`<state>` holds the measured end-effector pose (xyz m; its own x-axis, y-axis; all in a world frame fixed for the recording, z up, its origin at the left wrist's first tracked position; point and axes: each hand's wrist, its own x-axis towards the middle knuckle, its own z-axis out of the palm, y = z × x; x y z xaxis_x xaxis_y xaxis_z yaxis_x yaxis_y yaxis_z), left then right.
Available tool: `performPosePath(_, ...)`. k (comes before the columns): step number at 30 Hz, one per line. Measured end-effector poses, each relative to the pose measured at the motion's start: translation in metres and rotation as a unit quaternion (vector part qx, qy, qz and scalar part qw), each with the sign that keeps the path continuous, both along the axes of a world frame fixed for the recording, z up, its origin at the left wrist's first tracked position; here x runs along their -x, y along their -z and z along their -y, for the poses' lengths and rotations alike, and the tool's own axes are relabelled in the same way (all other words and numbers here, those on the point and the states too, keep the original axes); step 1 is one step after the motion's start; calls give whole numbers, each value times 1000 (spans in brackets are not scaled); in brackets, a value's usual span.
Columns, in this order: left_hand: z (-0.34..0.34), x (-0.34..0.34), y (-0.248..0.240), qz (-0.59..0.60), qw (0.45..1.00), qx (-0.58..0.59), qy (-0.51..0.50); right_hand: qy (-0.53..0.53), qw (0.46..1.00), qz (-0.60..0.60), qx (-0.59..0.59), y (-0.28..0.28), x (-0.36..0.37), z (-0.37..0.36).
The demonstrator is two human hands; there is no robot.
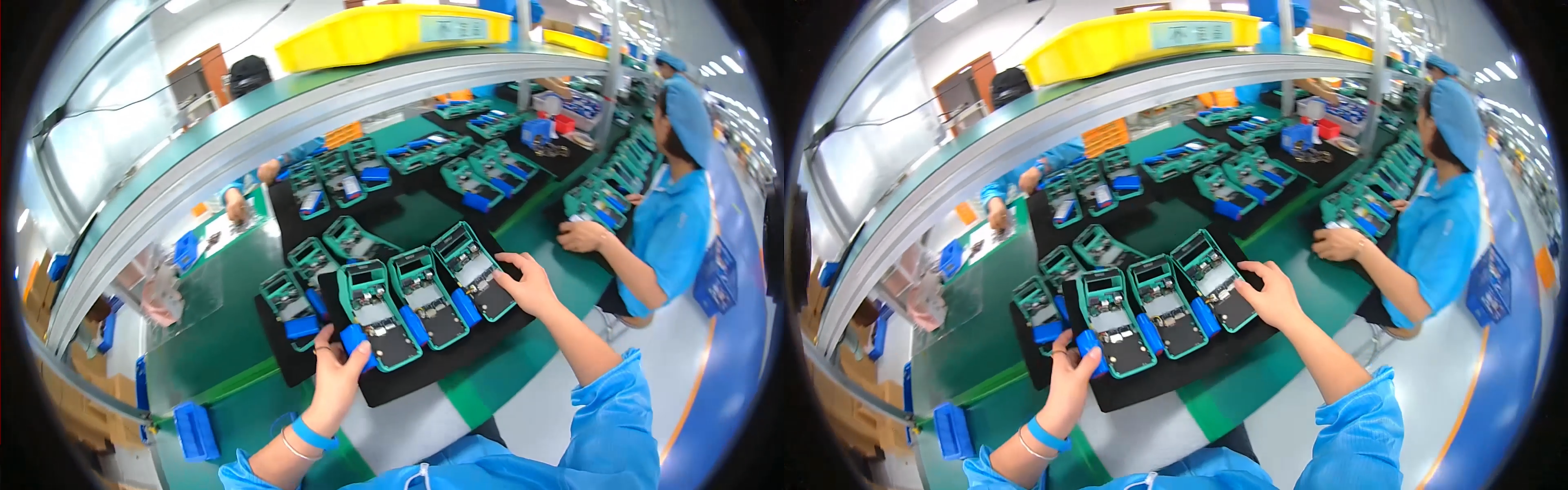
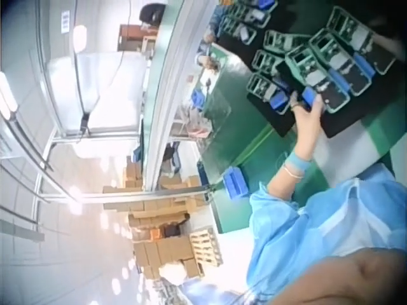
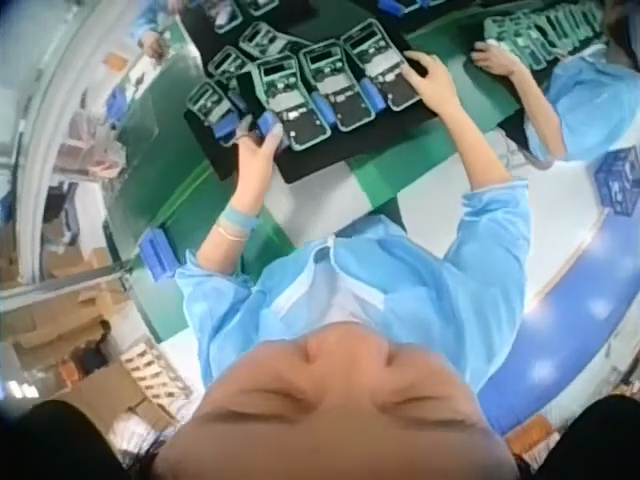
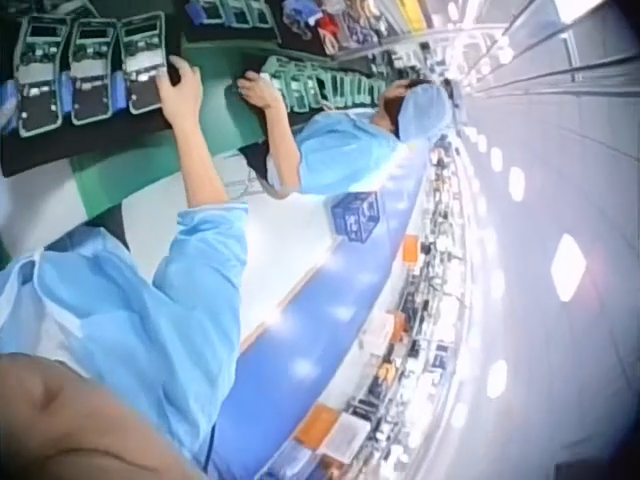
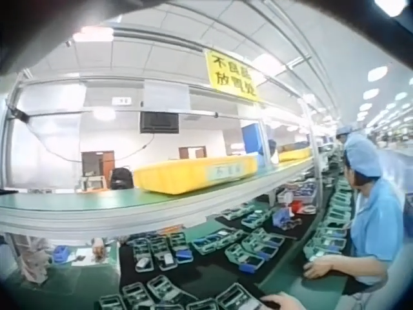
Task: The person assembles internal electronic components into green device housings by hand, inserting circuit boards, batteries, and connectors into each housing. A small tool is used to secure the components within the housing.
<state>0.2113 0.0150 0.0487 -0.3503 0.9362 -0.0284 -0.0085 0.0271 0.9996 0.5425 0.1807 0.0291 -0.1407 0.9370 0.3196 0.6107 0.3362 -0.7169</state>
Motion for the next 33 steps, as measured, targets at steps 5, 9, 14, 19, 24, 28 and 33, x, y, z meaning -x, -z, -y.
performPosePath(5, -3, -82, 24, 47, 980, 61, 186, 61, 998, 11, 11, 28, -111, 23)
performPosePath(9, -21, -112, 44, 80, 962, 132, 225, 137, 987, 32, 75, 53, -164, 13)
performPosePath(14, -42, -110, 38, -44, 903, 270, 331, 161, 980, 114, 12, 75, -158, 9)
performPosePath(19, -55, -119, 44, -4, 877, 292, 383, 154, 978, 136, -23, 77, -157, -12)
performPosePath(24, -73, -142, 42, 34, 872, 321, 367, 150, 982, 112, -7, 70, -164, -47)
performPosePath(28, -77, -151, 38, 42, 869, 320, 374, 202, 975, 90, 1, 81, -157, -49)
performPosePath(33, -88, -163, 44, 46, 869, 289, 398, 205, 978, 36, 20, 78, -165, -60)
